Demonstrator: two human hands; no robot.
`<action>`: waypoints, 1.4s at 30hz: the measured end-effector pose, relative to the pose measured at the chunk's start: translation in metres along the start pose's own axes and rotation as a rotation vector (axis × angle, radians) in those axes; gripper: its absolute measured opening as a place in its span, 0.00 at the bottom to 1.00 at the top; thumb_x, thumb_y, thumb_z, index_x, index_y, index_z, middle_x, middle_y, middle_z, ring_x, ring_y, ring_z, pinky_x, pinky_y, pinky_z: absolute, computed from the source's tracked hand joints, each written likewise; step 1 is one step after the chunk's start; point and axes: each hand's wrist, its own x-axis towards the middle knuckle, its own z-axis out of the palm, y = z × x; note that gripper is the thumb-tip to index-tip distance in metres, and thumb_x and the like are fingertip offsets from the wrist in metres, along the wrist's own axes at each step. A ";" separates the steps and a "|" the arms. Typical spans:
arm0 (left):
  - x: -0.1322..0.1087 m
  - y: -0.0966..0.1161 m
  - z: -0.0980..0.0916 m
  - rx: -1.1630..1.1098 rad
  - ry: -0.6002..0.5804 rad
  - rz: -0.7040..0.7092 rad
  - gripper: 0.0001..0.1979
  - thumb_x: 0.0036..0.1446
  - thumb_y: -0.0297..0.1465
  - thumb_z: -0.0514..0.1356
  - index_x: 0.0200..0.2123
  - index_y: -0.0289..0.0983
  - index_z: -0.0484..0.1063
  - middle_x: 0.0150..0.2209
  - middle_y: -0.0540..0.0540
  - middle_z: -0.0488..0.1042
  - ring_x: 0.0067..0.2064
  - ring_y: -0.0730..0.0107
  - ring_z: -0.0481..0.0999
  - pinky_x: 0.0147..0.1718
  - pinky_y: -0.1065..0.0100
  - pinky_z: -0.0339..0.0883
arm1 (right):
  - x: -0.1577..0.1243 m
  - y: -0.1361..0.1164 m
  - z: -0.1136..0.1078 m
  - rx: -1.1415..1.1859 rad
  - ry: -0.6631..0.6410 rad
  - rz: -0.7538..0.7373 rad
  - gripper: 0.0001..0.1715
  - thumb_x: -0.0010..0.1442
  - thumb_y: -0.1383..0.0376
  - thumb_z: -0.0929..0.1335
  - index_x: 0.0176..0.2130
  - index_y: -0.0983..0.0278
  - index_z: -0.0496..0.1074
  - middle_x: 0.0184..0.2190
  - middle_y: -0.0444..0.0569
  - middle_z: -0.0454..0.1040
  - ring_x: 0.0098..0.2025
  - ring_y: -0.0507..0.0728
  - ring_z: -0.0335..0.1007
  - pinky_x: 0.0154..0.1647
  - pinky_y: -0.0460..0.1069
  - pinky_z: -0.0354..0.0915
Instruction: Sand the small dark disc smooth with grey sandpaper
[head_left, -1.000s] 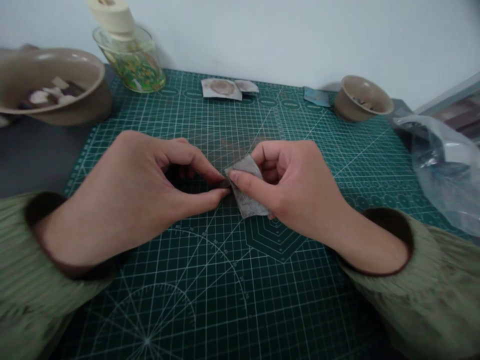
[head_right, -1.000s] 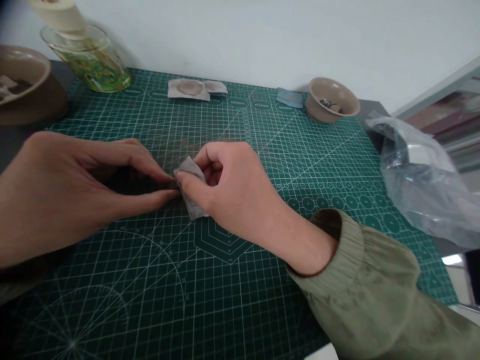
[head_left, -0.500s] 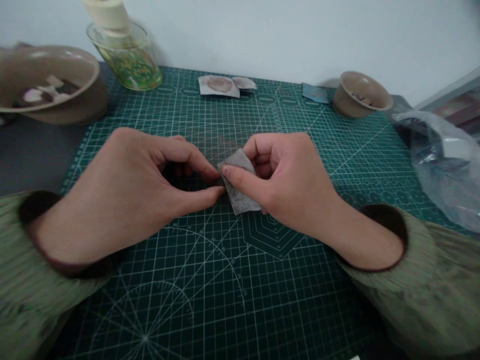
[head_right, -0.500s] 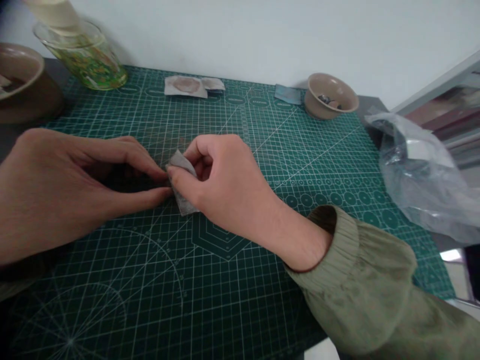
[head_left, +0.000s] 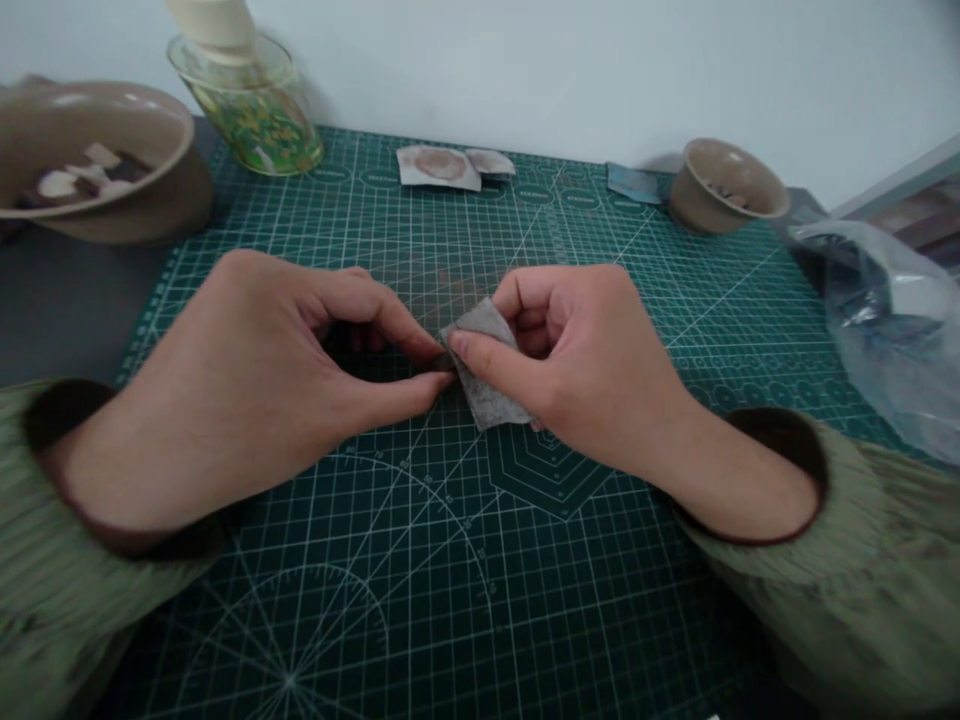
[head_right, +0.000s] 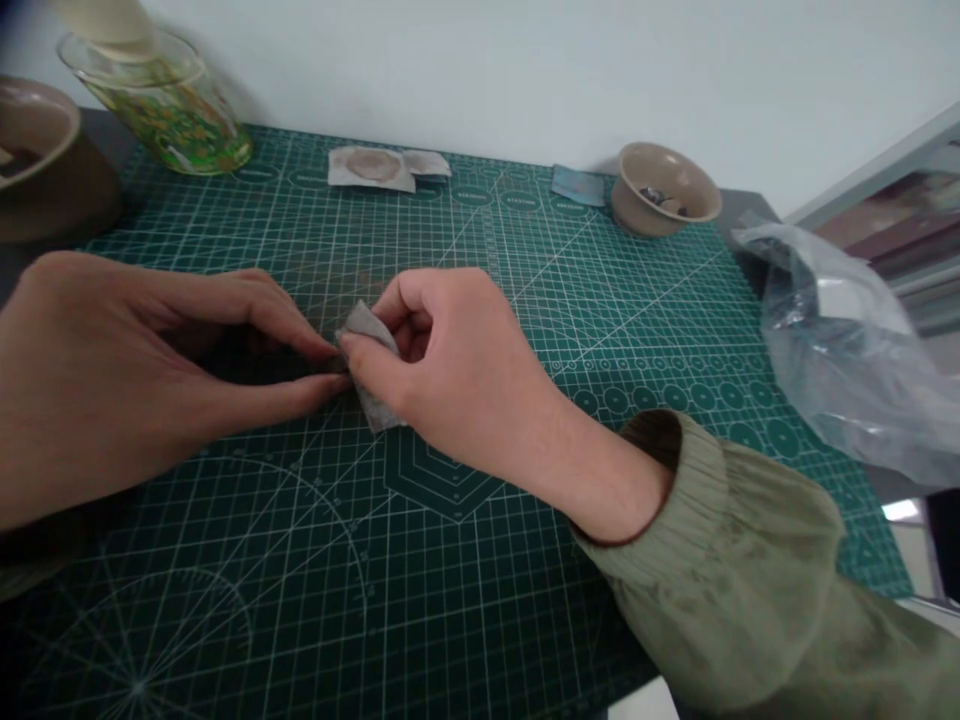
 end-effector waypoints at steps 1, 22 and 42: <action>0.000 0.000 -0.001 0.003 -0.002 -0.010 0.10 0.68 0.48 0.79 0.39 0.50 0.96 0.34 0.56 0.90 0.34 0.69 0.82 0.33 0.66 0.69 | 0.000 0.000 0.000 0.009 -0.006 0.001 0.27 0.70 0.53 0.89 0.32 0.58 0.77 0.30 0.43 0.81 0.33 0.56 0.77 0.31 0.51 0.67; 0.001 0.001 0.000 0.020 -0.015 -0.029 0.09 0.68 0.46 0.79 0.40 0.49 0.96 0.35 0.57 0.91 0.35 0.69 0.83 0.33 0.66 0.70 | 0.002 0.002 -0.001 -0.025 -0.002 -0.001 0.27 0.71 0.54 0.89 0.32 0.58 0.77 0.30 0.45 0.82 0.35 0.58 0.79 0.33 0.52 0.68; 0.006 0.004 0.000 -0.055 -0.003 -0.052 0.08 0.60 0.46 0.80 0.34 0.50 0.96 0.32 0.56 0.90 0.32 0.68 0.82 0.33 0.68 0.70 | 0.002 -0.004 -0.002 0.050 -0.035 0.065 0.26 0.67 0.55 0.91 0.32 0.58 0.79 0.30 0.45 0.83 0.33 0.57 0.77 0.28 0.50 0.67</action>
